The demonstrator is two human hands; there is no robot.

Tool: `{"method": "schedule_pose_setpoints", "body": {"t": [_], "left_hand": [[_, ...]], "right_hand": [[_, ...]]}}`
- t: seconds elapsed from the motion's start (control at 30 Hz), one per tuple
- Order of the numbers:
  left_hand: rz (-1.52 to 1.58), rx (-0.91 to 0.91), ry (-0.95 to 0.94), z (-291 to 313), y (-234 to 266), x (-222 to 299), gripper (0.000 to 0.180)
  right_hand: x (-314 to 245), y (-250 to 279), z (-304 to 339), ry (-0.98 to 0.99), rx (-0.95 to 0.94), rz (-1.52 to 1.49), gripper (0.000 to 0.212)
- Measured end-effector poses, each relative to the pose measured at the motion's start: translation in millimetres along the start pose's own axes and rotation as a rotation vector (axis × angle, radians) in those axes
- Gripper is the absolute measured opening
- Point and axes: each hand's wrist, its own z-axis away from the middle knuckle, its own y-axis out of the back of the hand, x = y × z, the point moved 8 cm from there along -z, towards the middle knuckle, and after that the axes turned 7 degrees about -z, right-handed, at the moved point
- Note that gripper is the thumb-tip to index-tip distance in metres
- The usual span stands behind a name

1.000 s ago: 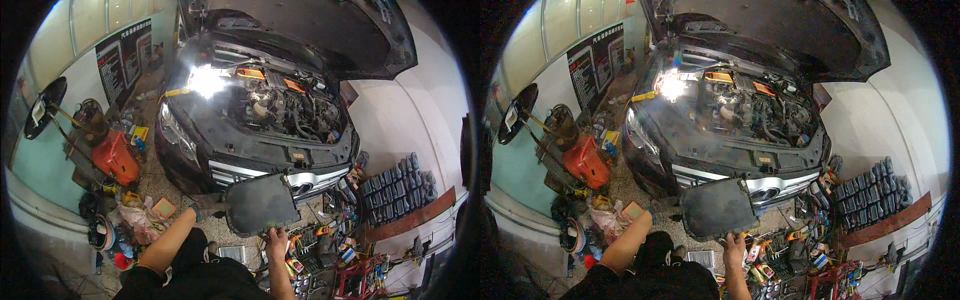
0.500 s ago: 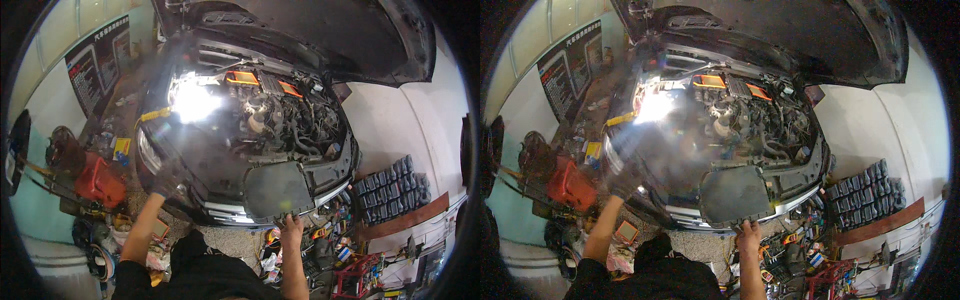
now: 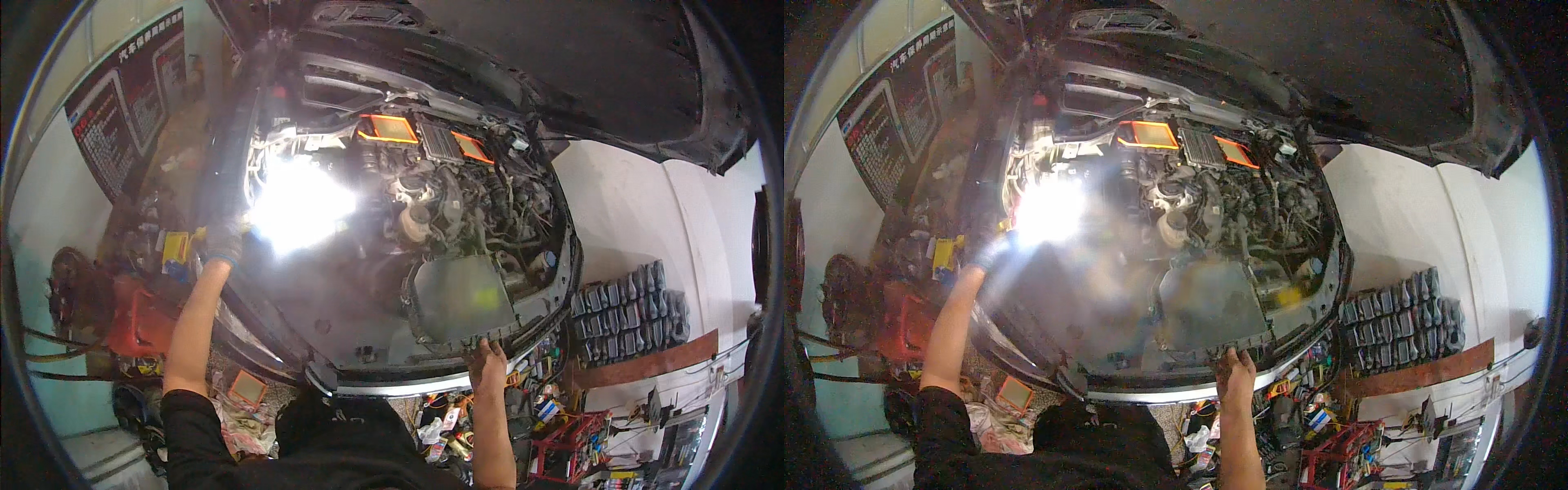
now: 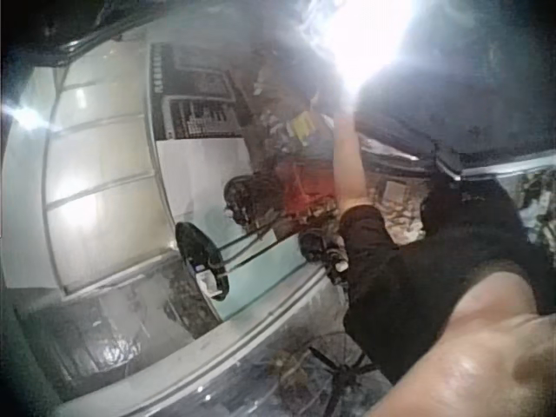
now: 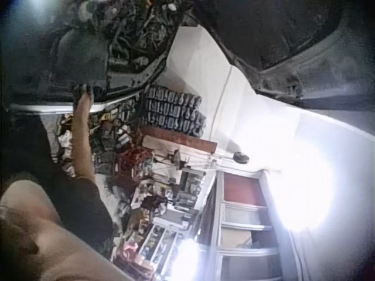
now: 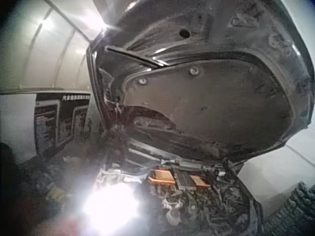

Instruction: The person removes the air filter housing cover, takes out the old air filter, and installs a new orange-framed air filter into the engine bay. The person then reattaches the housing cover and secures it in place.

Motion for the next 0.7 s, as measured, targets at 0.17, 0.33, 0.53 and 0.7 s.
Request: {"method": "schedule_pose_setpoints", "body": {"t": [0.17,0.33,0.53,0.7], "left_hand": [[0.132,-0.239,-0.026,-17,-17,-28,0.032],[0.414,-0.288,-0.107,-34,37,33,0.041],[0.724,-0.474,-0.179,-73,37,182,0.038],[0.520,-0.292,-0.259,-81,-45,219,0.044]], "right_hand": [[-12,-38,-59,-0.024,-0.144,0.049,0.046],[-29,-78,-122,-0.046,-0.154,0.093,0.036],[-17,-174,-248,-0.086,-0.131,-0.049,0.036],[26,-297,-355,-0.169,-0.350,-0.139,0.021]]}}
